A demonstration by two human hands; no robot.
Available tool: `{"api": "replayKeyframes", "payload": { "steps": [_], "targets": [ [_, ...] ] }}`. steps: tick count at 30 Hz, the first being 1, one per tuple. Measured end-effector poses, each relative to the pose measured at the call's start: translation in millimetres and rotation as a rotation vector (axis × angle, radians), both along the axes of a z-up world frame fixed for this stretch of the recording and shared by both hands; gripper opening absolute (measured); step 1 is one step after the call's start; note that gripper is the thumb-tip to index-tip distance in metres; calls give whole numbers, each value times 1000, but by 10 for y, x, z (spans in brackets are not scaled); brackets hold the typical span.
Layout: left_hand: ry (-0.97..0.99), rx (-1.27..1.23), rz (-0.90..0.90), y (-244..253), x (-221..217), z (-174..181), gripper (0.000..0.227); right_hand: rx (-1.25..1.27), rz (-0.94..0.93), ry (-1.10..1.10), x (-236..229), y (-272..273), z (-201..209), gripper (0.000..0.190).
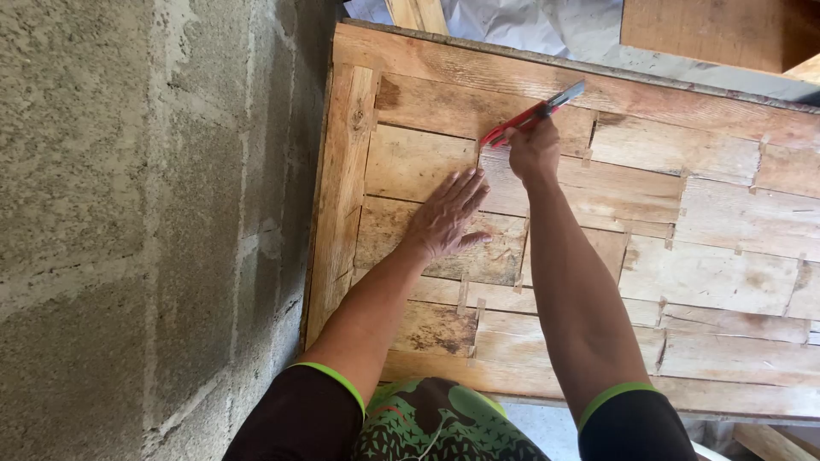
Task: Scraping and trimming the surface of a wooden mosaic panel using a utility knife.
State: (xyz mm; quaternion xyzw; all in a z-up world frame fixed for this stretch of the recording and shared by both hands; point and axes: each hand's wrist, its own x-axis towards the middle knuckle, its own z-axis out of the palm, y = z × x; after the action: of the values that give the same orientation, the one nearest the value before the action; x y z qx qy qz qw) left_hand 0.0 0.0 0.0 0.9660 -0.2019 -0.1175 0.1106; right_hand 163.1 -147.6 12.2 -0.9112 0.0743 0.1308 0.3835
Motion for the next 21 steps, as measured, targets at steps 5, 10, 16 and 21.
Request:
{"api": "replayKeyframes", "payload": {
  "steps": [5, 10, 16, 21],
  "targets": [
    [3, 22, -17, 27, -13, 119, 104, -70, 183, -3, -55, 53, 83, 22],
    [-106, -135, 115, 50, -46, -199, 114, -42, 40, 14, -207, -4, 73, 17],
    [46, 70, 634, 104, 197, -69, 111, 185, -82, -100, -597, -457, 0, 13],
    [-3, 14, 108, -42, -1, 85, 112, 436, -257, -201, -806, -968, -150, 13]
  ]
}}
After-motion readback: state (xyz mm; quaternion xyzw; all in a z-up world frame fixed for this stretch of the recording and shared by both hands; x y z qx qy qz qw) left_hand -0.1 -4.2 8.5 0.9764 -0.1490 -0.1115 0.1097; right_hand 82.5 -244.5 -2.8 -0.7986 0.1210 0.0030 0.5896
